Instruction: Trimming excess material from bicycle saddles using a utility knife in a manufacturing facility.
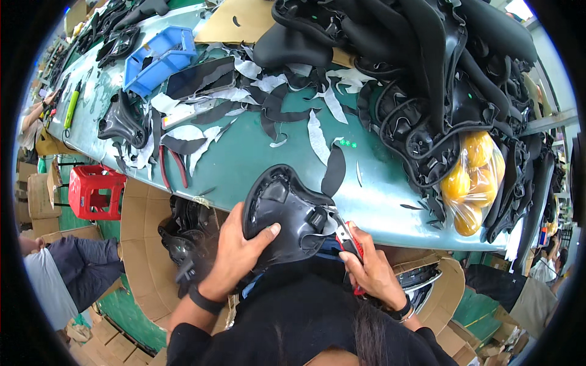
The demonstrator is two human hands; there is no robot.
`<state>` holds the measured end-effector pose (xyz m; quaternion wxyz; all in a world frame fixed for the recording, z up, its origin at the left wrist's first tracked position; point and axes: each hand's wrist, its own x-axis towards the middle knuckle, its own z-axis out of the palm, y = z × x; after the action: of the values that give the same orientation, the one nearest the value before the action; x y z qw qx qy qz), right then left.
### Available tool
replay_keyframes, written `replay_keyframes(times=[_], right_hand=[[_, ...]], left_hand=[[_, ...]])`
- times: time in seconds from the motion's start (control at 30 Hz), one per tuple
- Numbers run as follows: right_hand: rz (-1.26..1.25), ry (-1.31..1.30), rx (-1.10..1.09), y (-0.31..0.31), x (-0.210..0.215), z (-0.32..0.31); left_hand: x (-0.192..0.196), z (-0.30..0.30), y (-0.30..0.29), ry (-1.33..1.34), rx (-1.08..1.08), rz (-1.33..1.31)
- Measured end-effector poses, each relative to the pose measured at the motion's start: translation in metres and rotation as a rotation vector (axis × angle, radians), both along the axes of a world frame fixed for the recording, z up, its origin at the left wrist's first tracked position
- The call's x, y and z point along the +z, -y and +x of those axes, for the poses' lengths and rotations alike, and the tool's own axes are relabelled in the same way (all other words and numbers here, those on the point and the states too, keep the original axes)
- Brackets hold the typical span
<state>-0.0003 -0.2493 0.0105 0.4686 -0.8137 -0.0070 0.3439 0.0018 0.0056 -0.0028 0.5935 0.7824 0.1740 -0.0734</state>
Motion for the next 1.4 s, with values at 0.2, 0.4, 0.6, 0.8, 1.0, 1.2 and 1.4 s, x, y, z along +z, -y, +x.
replay_keyframes(times=[0.2, 0.4, 0.6, 0.8, 1.0, 1.2, 1.4], right_hand=[[0.076, 0.018, -0.084, 0.006, 0.002, -0.049], [0.209, 0.413, -0.369, 0.005, -0.003, -0.001], [0.234, 0.331, -0.112, -0.037, -0.005, 0.04], [0.569, 0.228, -0.182, -0.068, 0.01, 0.032], [0.448, 0.253, -0.136, -0.061, 0.023, 0.133], [0.345, 0.273, -0.082, -0.07, 0.034, 0.147], [-0.205, 0.838, 0.204, -0.042, 0.052, 0.118]], left_hand=[[0.0, -0.028, 0.026, 0.029, 0.11, 0.045], [0.006, -0.036, 0.025, 0.129, -0.037, 0.184], [0.0, -0.029, 0.01, 0.228, -0.067, 0.25], [-0.015, -0.006, 0.021, 0.115, 0.398, -0.348], [-0.006, 0.007, 0.022, -0.592, -0.382, -0.712], [0.028, 0.077, 0.034, 0.638, -0.158, 0.451], [-0.012, 0.103, 0.021, 0.515, -0.146, 0.218]])
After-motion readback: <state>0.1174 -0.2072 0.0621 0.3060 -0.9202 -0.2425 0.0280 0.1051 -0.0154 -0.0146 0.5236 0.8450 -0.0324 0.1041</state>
